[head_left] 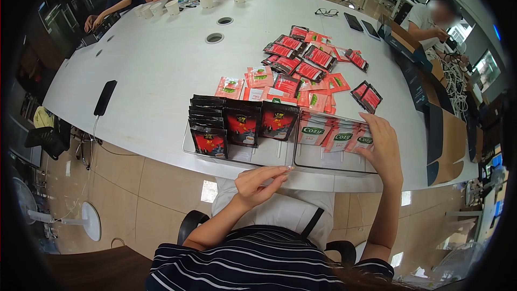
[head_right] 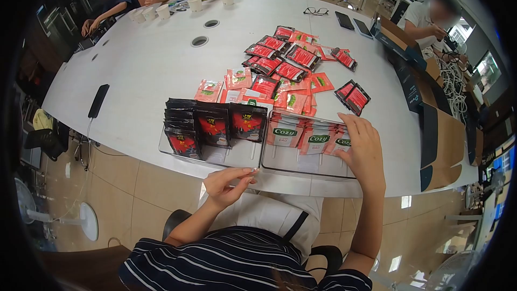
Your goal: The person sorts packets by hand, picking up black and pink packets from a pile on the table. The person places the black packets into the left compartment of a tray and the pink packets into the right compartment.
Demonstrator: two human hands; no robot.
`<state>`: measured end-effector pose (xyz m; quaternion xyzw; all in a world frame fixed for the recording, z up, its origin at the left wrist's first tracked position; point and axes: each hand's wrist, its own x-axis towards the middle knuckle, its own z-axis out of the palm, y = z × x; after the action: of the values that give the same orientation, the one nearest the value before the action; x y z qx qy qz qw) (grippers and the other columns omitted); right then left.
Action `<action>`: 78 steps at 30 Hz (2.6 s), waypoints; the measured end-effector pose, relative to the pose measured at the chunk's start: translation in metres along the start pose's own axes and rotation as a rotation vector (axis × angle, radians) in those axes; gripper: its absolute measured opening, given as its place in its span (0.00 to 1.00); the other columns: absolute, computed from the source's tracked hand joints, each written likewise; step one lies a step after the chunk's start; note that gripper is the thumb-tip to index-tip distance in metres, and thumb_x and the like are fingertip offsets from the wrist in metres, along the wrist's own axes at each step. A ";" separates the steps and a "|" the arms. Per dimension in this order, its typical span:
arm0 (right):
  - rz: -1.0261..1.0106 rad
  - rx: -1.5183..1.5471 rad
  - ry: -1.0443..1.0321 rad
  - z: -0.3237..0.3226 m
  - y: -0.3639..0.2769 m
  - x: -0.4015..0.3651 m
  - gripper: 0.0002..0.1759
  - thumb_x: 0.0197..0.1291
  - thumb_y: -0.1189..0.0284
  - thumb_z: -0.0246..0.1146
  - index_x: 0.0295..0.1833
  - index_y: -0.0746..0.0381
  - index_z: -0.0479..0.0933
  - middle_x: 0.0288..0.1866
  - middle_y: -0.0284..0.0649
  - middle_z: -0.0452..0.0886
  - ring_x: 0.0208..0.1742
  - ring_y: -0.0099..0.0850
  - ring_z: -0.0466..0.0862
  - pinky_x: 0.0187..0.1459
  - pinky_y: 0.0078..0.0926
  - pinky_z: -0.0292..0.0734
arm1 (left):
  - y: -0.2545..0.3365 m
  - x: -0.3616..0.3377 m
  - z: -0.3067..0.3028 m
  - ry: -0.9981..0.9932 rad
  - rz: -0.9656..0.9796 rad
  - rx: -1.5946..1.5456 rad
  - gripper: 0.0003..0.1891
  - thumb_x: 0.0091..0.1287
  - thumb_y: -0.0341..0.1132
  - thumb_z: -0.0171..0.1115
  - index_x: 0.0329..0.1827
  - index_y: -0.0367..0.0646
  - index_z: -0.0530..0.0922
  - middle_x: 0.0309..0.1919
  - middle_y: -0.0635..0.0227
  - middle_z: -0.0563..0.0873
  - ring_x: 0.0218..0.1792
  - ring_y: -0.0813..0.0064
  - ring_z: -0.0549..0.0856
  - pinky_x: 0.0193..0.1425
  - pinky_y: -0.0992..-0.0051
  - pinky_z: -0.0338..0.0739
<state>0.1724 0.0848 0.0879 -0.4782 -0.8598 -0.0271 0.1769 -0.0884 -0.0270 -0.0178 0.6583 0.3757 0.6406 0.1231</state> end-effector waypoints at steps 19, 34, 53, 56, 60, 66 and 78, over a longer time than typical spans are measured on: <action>0.040 0.186 0.047 -0.011 0.003 -0.007 0.44 0.37 0.77 0.74 0.66 0.60 0.67 0.61 0.46 0.74 0.62 0.44 0.72 0.62 0.36 0.66 | 0.000 0.000 0.000 0.001 -0.011 -0.018 0.09 0.59 0.18 0.63 0.43 0.29 0.81 0.36 0.54 0.88 0.30 0.70 0.89 0.33 0.79 0.84; 0.417 0.957 0.515 0.075 0.013 -0.059 0.50 0.63 0.34 0.41 0.74 0.65 0.53 0.71 0.57 0.61 0.70 0.46 0.65 0.65 0.46 0.64 | -0.030 0.133 -0.157 0.399 -0.132 0.348 0.36 0.68 0.26 0.57 0.76 0.42 0.48 0.33 0.59 0.86 0.24 0.82 0.80 0.29 0.83 0.76; 0.302 0.188 0.787 0.074 0.003 -0.070 0.54 0.58 0.28 0.35 0.69 0.65 0.59 0.67 0.55 0.66 0.68 0.48 0.67 0.64 0.53 0.61 | -0.164 0.122 -0.122 0.334 -0.741 -0.305 0.52 0.66 0.31 0.60 0.74 0.43 0.23 0.30 0.63 0.84 0.20 0.81 0.78 0.23 0.81 0.72; 0.185 0.079 0.950 0.083 0.013 -0.078 0.48 0.65 0.35 0.30 0.67 0.67 0.63 0.66 0.54 0.68 0.67 0.47 0.68 0.66 0.48 0.61 | -0.163 0.122 -0.122 0.331 -0.758 -0.291 0.52 0.66 0.30 0.60 0.75 0.45 0.23 0.31 0.64 0.84 0.21 0.81 0.78 0.23 0.82 0.72; 0.202 -0.077 0.969 0.076 0.004 -0.076 0.42 0.70 0.41 0.25 0.68 0.66 0.61 0.64 0.54 0.69 0.66 0.44 0.69 0.67 0.47 0.61 | -0.158 0.124 -0.121 0.342 -0.739 -0.234 0.50 0.67 0.31 0.60 0.76 0.48 0.26 0.34 0.62 0.83 0.22 0.83 0.76 0.23 0.83 0.72; 0.344 -0.025 0.956 0.083 -0.005 -0.071 0.38 0.73 0.53 0.22 0.66 0.76 0.58 0.68 0.58 0.61 0.69 0.53 0.65 0.66 0.49 0.70 | -0.162 0.124 -0.125 0.370 -0.720 -0.198 0.50 0.67 0.32 0.61 0.76 0.47 0.27 0.38 0.62 0.84 0.28 0.83 0.78 0.25 0.85 0.72; 0.226 -0.308 0.892 0.073 -0.004 -0.074 0.23 0.68 0.76 0.38 0.67 0.73 0.54 0.61 0.56 0.69 0.59 0.49 0.74 0.61 0.45 0.70 | -0.177 0.119 -0.130 0.402 -0.483 0.055 0.47 0.59 0.19 0.61 0.78 0.49 0.42 0.52 0.57 0.78 0.37 0.79 0.82 0.40 0.83 0.77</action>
<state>0.1841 0.0382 -0.0045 -0.5310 -0.6289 -0.3369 0.4572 -0.2819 0.1312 -0.0230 0.4136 0.5551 0.6996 0.1770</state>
